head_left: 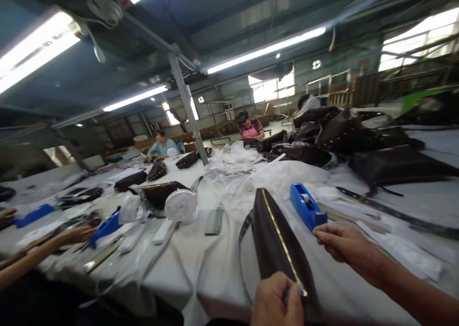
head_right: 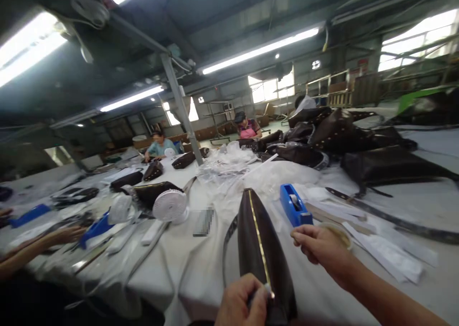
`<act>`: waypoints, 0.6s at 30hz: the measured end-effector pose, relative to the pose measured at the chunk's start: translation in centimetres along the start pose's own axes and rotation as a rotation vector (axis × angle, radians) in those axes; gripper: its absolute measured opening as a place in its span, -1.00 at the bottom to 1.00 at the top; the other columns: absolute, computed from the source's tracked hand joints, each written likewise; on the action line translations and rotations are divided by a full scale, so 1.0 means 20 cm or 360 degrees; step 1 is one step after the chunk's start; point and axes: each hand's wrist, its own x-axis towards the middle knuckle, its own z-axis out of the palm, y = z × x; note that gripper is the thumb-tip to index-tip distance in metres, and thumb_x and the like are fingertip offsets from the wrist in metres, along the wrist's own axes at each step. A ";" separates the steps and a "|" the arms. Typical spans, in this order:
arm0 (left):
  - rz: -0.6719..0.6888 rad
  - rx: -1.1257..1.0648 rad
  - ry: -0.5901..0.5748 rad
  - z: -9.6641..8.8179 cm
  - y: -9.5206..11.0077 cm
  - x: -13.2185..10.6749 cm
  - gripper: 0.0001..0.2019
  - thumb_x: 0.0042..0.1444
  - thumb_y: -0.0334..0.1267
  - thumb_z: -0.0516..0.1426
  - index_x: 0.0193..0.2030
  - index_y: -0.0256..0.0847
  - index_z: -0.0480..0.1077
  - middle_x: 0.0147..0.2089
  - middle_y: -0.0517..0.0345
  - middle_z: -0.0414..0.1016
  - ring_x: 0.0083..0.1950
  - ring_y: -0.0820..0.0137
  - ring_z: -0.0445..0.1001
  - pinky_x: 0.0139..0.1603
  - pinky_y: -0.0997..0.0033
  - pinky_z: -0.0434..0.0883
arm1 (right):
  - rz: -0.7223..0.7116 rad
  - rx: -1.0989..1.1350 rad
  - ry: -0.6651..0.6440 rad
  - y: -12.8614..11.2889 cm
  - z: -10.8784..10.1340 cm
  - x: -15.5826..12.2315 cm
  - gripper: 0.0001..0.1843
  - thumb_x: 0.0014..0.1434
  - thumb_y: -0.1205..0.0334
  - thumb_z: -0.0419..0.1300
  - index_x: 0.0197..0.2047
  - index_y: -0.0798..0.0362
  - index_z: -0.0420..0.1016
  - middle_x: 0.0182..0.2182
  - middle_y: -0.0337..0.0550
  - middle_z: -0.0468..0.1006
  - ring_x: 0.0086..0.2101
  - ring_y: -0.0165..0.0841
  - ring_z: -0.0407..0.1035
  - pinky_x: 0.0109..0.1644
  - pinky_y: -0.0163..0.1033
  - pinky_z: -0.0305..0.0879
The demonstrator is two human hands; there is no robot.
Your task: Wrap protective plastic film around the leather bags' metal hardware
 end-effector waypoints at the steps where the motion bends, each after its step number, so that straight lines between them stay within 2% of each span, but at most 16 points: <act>1: 0.0048 0.0052 0.0041 0.01 0.02 0.00 -0.72 0.25 -0.12 0.03 -0.44 -0.15 0.37 -0.43 0.10 0.44 -0.31 0.28 0.42 -0.29 0.33 0.24 | 0.0042 0.0109 -0.0167 -0.03 0.04 -0.06 -0.61 0.04 -0.08 0.31 -0.37 0.14 0.53 -0.53 -0.23 0.43 -0.63 -0.53 0.11 -0.58 -0.34 -0.06; 3: 0.0171 0.0121 0.0070 0.03 0.06 -0.02 -0.72 0.28 -0.19 -0.01 -0.44 -0.16 0.33 -0.43 0.11 0.44 -0.34 0.32 0.41 -0.31 0.34 0.22 | 0.0118 0.0204 -0.0401 -0.10 0.11 -0.17 -0.60 0.05 -0.09 0.32 -0.41 0.13 0.49 -0.57 -0.27 0.39 -0.64 -0.57 0.06 -0.58 -0.36 -0.11; 5: 0.0312 0.0149 0.0064 0.03 0.08 -0.04 -0.71 0.32 -0.21 -0.05 -0.44 -0.16 0.30 -0.43 0.12 0.44 -0.37 0.36 0.38 -0.33 0.36 0.22 | 0.0164 0.0244 -0.0473 -0.17 0.17 -0.25 -0.59 -0.02 -0.07 0.37 -0.47 0.12 0.44 -0.64 -0.33 0.34 -0.66 -0.57 0.05 -0.59 -0.38 -0.14; 8: 0.0446 0.0248 0.0114 0.03 0.08 -0.04 -0.73 0.34 -0.25 -0.05 -0.41 -0.16 0.30 -0.41 0.13 0.43 -0.36 0.36 0.38 -0.31 0.36 0.22 | 0.0267 0.0271 -0.0467 -0.21 0.21 -0.29 -0.60 -0.08 -0.05 0.39 -0.49 0.12 0.42 -0.67 -0.33 0.35 -0.68 -0.58 0.08 -0.62 -0.41 -0.13; 12: 0.0606 0.0450 0.0176 0.04 0.07 -0.04 -0.73 0.32 -0.32 -0.03 -0.44 -0.15 0.27 -0.44 0.16 0.40 -0.40 0.36 0.37 -0.35 0.33 0.19 | 0.0414 0.0265 -0.0421 -0.20 0.19 -0.30 -0.66 -0.09 0.04 0.37 -0.53 0.11 0.38 -0.68 -0.34 0.37 -0.71 -0.60 0.07 -0.67 -0.42 -0.17; 18: 0.0798 0.0799 0.0361 0.06 0.08 -0.06 -0.76 0.29 -0.38 0.01 -0.43 -0.13 0.28 -0.46 0.16 0.41 -0.43 0.32 0.42 -0.40 0.28 0.19 | 0.0435 0.0214 -0.0485 -0.22 0.21 -0.36 -0.77 -0.04 0.17 0.29 -0.56 0.10 0.37 -0.72 -0.36 0.35 -0.75 -0.60 0.07 -0.70 -0.43 -0.14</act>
